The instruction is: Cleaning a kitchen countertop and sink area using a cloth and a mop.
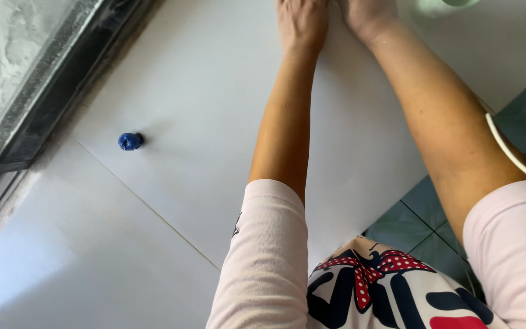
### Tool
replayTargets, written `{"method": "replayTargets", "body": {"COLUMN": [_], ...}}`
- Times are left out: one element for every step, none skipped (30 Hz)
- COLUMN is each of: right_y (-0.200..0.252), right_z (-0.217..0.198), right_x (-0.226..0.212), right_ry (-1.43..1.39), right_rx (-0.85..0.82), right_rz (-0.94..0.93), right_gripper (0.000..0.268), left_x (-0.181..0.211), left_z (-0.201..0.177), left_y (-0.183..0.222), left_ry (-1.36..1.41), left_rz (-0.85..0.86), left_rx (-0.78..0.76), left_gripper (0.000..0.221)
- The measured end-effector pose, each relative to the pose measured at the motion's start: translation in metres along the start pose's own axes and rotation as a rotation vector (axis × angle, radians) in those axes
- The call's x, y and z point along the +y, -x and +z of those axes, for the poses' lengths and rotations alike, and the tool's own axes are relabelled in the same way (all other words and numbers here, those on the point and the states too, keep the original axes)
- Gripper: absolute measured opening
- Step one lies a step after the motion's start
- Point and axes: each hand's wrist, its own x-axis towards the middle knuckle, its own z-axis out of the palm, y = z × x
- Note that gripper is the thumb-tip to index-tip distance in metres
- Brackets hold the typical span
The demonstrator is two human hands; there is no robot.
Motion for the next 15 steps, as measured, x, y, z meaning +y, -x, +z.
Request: {"method": "replayTargets", "body": {"right_y": [0.007,0.0,-0.005,0.006,0.017,0.026,0.036,0.051,0.065,0.083,0.102,0.117,0.133,0.157,0.178], "right_z": [-0.002,-0.003,-0.011,-0.019,-0.028,-0.032,-0.036,-0.041,-0.048,-0.055,-0.063,-0.068,-0.072,-0.076,-0.083], "right_x": [-0.003,-0.006,-0.016,-0.029,-0.043,-0.054,-0.066,-0.077,-0.09,-0.104,-0.118,-0.133,-0.148,-0.163,-0.177], "right_ry": [-0.008,-0.023,-0.025,-0.002,0.022,0.018,0.038,0.06,0.058,0.034,0.011,0.002,0.0,-0.005,-0.017], "right_rx": [0.032,0.077,0.087,0.102,0.116,0.127,0.126,0.12,0.127,0.099,0.071,0.079,0.055,0.025,0.027], "right_rz": [-0.004,-0.029,-0.049,-0.068,-0.088,-0.107,-0.119,-0.128,-0.146,-0.139,-0.133,-0.154,-0.155,-0.155,-0.175], "right_gripper": [0.03,0.033,0.033,0.031,0.029,0.029,0.027,0.024,0.024,0.026,0.028,0.028,0.028,0.029,0.029], "left_x": [0.005,0.005,0.003,0.004,0.006,0.008,0.011,0.017,0.02,0.025,0.031,0.033,0.035,0.04,0.045], "left_z": [0.0,-0.007,-0.013,-0.015,-0.018,-0.028,-0.038,-0.046,-0.053,-0.06,-0.067,-0.072,-0.076,-0.077,-0.08], "left_y": [0.01,0.012,0.018,0.038,0.059,0.075,0.092,0.114,0.135,0.158,0.183,0.206,0.231,0.262,0.294], "left_ry": [-0.012,-0.037,-0.045,-0.019,0.006,-0.003,0.025,0.057,0.052,0.049,0.046,0.033,0.027,0.021,0.009], "left_rz": [0.0,-0.005,-0.011,0.018,0.046,0.041,0.029,0.015,0.008,-0.014,-0.036,-0.046,-0.067,-0.091,-0.106], "left_rx": [-0.003,0.016,0.035,0.11,0.186,0.205,0.154,0.101,0.118,0.097,0.075,0.093,0.1,0.102,0.116], "left_gripper": [0.019,0.019,0.019,0.024,0.03,0.03,0.03,0.03,0.03,0.026,0.022,0.022,0.022,0.022,0.022]}}
